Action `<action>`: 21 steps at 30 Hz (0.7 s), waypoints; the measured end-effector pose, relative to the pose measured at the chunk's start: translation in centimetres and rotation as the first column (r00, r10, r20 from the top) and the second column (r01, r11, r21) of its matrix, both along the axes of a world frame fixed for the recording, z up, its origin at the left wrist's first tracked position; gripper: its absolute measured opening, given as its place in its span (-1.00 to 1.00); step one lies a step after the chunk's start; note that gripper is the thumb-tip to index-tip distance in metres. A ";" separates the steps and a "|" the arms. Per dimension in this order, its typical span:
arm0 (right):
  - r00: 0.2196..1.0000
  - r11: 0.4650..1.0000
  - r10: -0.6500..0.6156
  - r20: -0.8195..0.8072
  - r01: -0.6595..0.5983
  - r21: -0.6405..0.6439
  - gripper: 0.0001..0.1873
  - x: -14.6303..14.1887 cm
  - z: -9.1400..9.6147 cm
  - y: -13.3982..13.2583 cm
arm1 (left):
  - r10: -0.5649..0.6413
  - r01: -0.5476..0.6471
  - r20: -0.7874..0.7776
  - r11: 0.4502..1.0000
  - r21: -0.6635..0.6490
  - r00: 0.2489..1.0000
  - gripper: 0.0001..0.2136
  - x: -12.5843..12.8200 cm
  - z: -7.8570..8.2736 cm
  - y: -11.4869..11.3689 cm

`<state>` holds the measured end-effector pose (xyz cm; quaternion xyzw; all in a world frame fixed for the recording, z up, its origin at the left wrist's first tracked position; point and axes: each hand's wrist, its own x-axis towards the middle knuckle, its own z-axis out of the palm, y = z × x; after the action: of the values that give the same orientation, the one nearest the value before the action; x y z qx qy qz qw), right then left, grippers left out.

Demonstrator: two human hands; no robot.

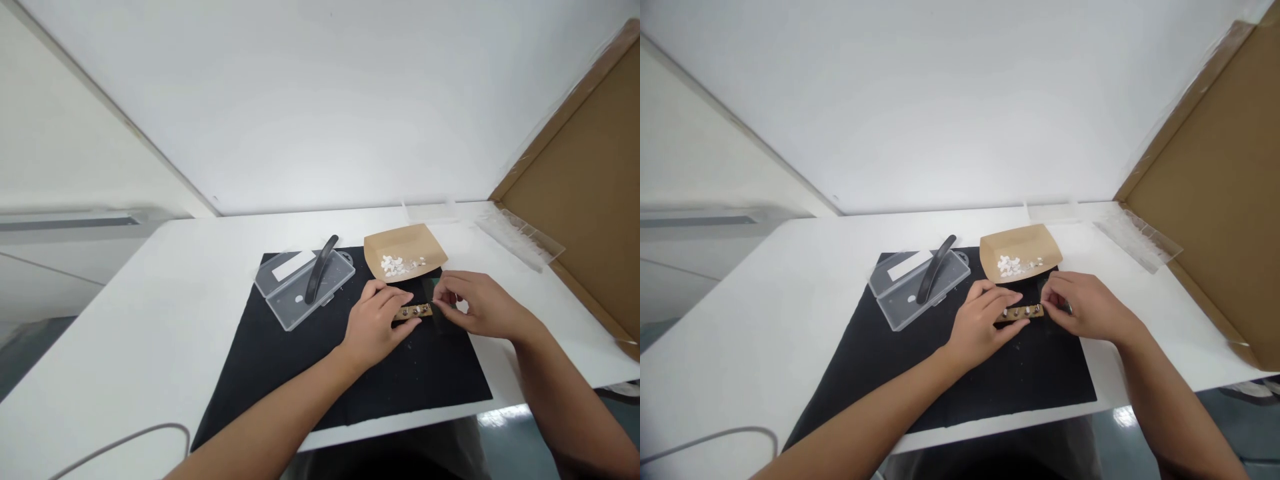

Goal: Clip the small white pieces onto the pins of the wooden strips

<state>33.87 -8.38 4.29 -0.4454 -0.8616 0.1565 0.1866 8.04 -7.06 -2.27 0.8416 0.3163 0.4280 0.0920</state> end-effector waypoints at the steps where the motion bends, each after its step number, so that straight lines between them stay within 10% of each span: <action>1: 1.000 1.000 0.004 0.015 -0.004 -0.002 -0.94 -0.1 0.0 -0.1 | -0.012 0.012 -0.022 1.000 0.011 1.000 -0.70 0.0 -0.1 0.0; 21: 0.993 1.000 -0.019 0.113 0.018 0.009 -0.92 -0.5 -0.9 0.1 | -0.047 0.029 -0.159 0.994 -0.109 0.986 -0.85 -0.1 -0.4 0.0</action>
<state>33.42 -8.25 3.41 -0.4608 -0.8672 0.1258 0.1406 7.92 -7.08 -2.63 0.8734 0.3289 0.3391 0.1187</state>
